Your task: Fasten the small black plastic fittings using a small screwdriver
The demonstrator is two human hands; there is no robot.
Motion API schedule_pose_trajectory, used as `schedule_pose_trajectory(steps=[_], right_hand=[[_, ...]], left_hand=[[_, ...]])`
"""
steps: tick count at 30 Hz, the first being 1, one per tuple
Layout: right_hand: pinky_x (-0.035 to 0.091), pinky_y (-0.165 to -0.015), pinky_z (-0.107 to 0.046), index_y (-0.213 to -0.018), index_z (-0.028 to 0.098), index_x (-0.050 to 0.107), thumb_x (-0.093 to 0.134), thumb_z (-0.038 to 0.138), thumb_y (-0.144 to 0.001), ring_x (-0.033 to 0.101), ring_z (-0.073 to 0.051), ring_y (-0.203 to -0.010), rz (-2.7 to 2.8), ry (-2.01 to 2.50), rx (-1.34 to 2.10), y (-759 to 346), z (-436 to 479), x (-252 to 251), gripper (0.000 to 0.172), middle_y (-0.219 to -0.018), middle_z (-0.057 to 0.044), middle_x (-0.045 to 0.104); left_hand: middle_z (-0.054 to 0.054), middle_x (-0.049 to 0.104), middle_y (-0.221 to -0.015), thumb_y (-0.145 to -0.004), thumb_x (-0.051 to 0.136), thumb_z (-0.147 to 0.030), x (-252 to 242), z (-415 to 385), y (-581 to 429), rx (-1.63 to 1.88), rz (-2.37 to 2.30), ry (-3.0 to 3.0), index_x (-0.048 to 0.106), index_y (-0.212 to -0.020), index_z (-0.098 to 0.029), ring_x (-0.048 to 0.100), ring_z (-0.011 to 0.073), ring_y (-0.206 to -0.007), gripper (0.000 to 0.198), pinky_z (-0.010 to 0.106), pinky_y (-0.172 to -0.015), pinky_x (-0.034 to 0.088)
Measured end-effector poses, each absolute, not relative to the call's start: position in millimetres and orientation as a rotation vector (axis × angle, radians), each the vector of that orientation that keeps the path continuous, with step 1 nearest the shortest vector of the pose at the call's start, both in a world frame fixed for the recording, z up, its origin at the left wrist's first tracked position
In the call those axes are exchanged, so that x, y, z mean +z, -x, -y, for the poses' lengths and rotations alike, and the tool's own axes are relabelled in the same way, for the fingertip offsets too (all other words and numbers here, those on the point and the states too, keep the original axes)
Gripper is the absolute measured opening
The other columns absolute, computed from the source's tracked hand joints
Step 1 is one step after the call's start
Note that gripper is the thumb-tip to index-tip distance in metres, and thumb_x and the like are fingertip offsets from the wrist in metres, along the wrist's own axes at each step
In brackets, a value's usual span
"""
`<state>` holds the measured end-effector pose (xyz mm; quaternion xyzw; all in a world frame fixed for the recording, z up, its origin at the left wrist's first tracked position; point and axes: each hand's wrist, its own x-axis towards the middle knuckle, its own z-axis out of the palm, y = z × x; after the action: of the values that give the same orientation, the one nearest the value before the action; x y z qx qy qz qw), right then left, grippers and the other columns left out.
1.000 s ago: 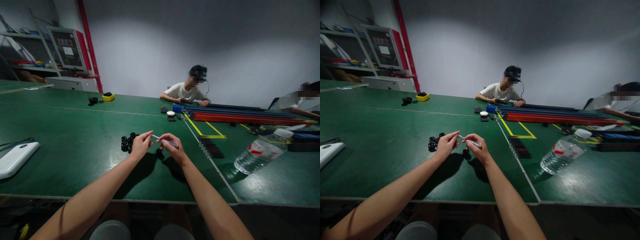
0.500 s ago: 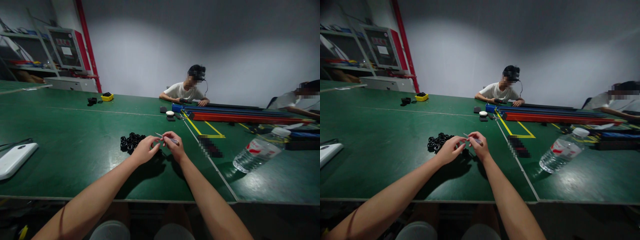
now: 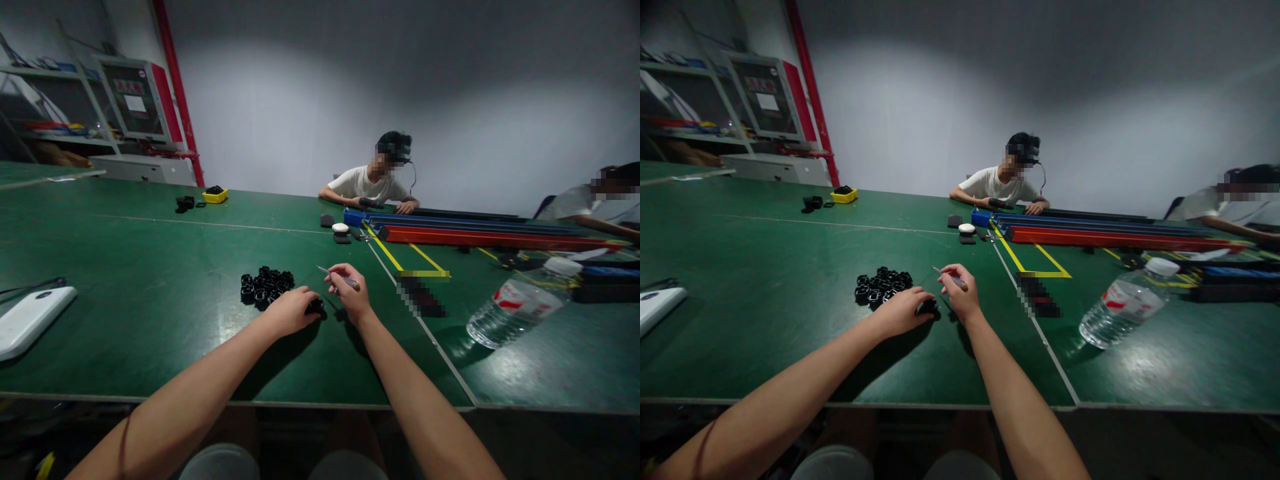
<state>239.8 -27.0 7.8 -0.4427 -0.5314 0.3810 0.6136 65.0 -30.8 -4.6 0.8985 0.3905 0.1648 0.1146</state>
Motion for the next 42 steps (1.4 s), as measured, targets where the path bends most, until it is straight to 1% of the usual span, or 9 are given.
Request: schedule_pose_trajectory(steps=[8,12,14,19,22,25,27,35,42], right_hand=[[0.042,-0.047,-0.023,-0.083,0.019,0.062,0.067,0.036,-0.073,0.055,-0.011,-0.05,1.24,1.013,0.86,-242,26,7,0.021,-0.07,-0.001,0.066],[0.045,-0.049,-0.025,-0.082,0.02,0.062,0.066,0.034,-0.075,0.056,-0.012,-0.052,1.265,1.027,0.834,-245,25,4,0.017,-0.068,0.0,0.063],[0.045,-0.05,-0.025,-0.082,0.02,0.061,0.065,0.034,-0.076,0.055,-0.013,-0.053,1.274,1.027,0.835,-246,26,3,0.015,-0.068,0.001,0.062],[0.043,-0.051,-0.025,-0.084,0.021,0.059,0.063,0.033,-0.079,0.054,-0.013,-0.055,1.302,0.981,0.842,-247,29,5,0.014,-0.067,0.002,0.057],[0.04,-0.052,-0.026,-0.083,0.021,0.057,0.061,0.032,-0.081,0.052,-0.013,-0.055,1.33,0.959,0.821,-247,32,7,0.012,-0.064,0.003,0.055],[0.038,-0.053,-0.026,-0.083,0.021,0.056,0.059,0.031,-0.082,0.05,-0.013,-0.055,1.352,0.945,0.799,-247,35,10,0.01,-0.062,0.003,0.053],[0.038,-0.054,-0.027,-0.083,0.021,0.056,0.058,0.032,-0.083,0.049,-0.014,-0.056,1.361,0.933,0.786,-248,37,11,0.011,-0.061,0.003,0.052],[0.037,-0.054,-0.028,-0.083,0.022,0.055,0.056,0.033,-0.084,0.048,-0.014,-0.056,1.36,0.88,0.776,-249,41,13,0.011,-0.063,0.003,0.05],[0.036,-0.054,-0.028,-0.079,0.022,0.055,0.056,0.033,-0.084,0.046,-0.014,-0.057,1.376,0.826,0.793,-250,44,15,0.012,-0.064,0.002,0.051]], left_hand=[[0.009,0.07,-0.106,-0.083,0.067,-0.021,-6,28,-64,0.711,-1.151,-2.434,0.062,-0.113,-0.022,0.066,0.0266,-0.099,0.031,0.037,-0.087,0.05],[0.009,0.069,-0.108,-0.079,0.068,-0.017,-10,24,-65,0.845,-1.157,-2.33,0.062,-0.111,-0.02,0.064,0.0255,-0.103,0.032,0.037,-0.091,0.049],[0.009,0.068,-0.107,-0.078,0.068,-0.015,-11,23,-65,0.896,-1.168,-2.284,0.064,-0.111,-0.019,0.064,0.0238,-0.1,0.034,0.037,-0.092,0.049],[0.008,0.067,-0.103,-0.078,0.064,-0.014,-5,24,-67,0.977,-1.175,-2.157,0.067,-0.115,-0.018,0.059,0.0133,-0.068,0.038,0.03,-0.076,0.052],[0.005,0.07,-0.096,-0.079,0.063,-0.014,-2,25,-68,1.021,-1.162,-2.072,0.068,-0.117,-0.018,0.056,0.0111,-0.06,0.039,0.026,-0.067,0.05],[0.002,0.07,-0.083,-0.079,0.063,-0.014,-3,26,-69,1.059,-1.14,-1.962,0.068,-0.117,-0.019,0.056,0.0111,-0.055,0.039,0.023,-0.059,0.048],[0.001,0.07,-0.08,-0.078,0.064,-0.015,-4,25,-70,1.069,-1.138,-1.89,0.068,-0.118,-0.02,0.056,0.0104,-0.053,0.04,0.021,-0.055,0.046],[0.004,0.067,-0.091,-0.078,0.067,-0.017,-8,22,-74,1.053,-1.141,-1.602,0.065,-0.118,-0.019,0.055,0.0068,-0.047,0.039,0.015,-0.038,0.04],[0.004,0.063,-0.095,-0.078,0.066,-0.011,-9,21,-76,1.072,-1.069,-1.487,0.063,-0.117,-0.017,0.056,0.0056,-0.048,0.039,0.016,-0.038,0.044]])
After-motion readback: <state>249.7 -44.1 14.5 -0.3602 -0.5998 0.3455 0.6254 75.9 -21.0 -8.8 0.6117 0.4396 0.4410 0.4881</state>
